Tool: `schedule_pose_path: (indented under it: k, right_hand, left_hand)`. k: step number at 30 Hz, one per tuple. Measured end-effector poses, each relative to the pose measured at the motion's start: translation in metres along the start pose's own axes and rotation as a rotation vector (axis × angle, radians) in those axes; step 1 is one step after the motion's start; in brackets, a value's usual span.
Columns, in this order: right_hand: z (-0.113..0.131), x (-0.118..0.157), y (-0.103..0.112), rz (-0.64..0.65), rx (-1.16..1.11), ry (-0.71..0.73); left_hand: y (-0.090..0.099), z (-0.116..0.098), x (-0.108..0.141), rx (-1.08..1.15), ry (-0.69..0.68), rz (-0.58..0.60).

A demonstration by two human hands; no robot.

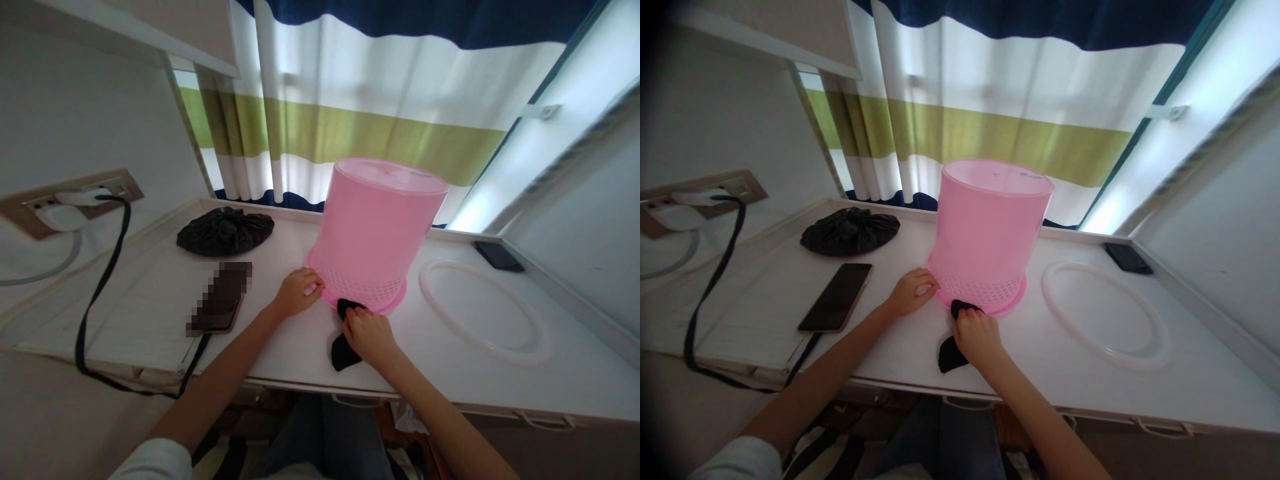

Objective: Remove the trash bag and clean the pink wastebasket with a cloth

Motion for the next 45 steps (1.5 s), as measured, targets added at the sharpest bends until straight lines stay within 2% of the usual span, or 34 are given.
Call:
schedule_pose_path:
  k: [2,4,8,10,12,15,20,29,32,35,45]
  right_hand:
    - [-0.008,0.004,-0.003,0.015,0.008,-0.012]
    - [-0.019,0.010,-0.005,0.025,0.014,-0.047]
    - [-0.045,0.021,-0.009,0.001,0.025,-0.179]
    - [-0.049,0.026,-0.010,-0.017,0.033,-0.227]
    - [-0.043,0.028,-0.010,-0.043,0.042,-0.250]
    - [-0.022,0.028,-0.009,-0.081,0.025,-0.228]
    - [0.006,0.028,-0.007,-0.117,0.028,-0.248]
    - [-0.017,0.037,-0.013,-0.151,0.004,-0.282]
    - [-0.013,0.036,-0.011,-0.144,-0.001,-0.257]
    - [-0.008,0.031,-0.010,-0.078,-0.010,-0.246]
    - [0.002,0.023,-0.005,0.045,-0.094,-0.225]
  left_hand:
    - [0.008,0.016,0.002,-0.115,0.076,-0.009]
    - [0.010,0.025,0.004,-0.183,0.085,0.024]
    - [0.001,0.020,0.000,-0.205,-0.034,0.104]
    - [-0.004,0.012,-0.004,-0.214,-0.075,0.118]
    - [-0.011,0.004,-0.006,-0.224,-0.105,0.153]
    - [-0.020,-0.008,-0.003,-0.233,-0.154,0.229]
    - [-0.024,-0.022,0.007,-0.285,-0.190,0.231]
    - [-0.030,-0.023,0.002,-0.292,-0.194,0.199]
    - [-0.034,-0.030,0.002,-0.307,-0.238,0.188]
    - [-0.037,-0.038,0.005,-0.310,-0.288,0.187]
    - [-0.043,-0.047,0.009,-0.325,-0.316,0.217]
Point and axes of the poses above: each hand's wrist, its own x-axis away from the middle knuckle, its own y-axis out of the back of the hand, z = x × y, the point moved 6 cm from there along -x, towards the middle knuckle, and after that the axes turned 9 degrees about z, right-handed, at the moved point
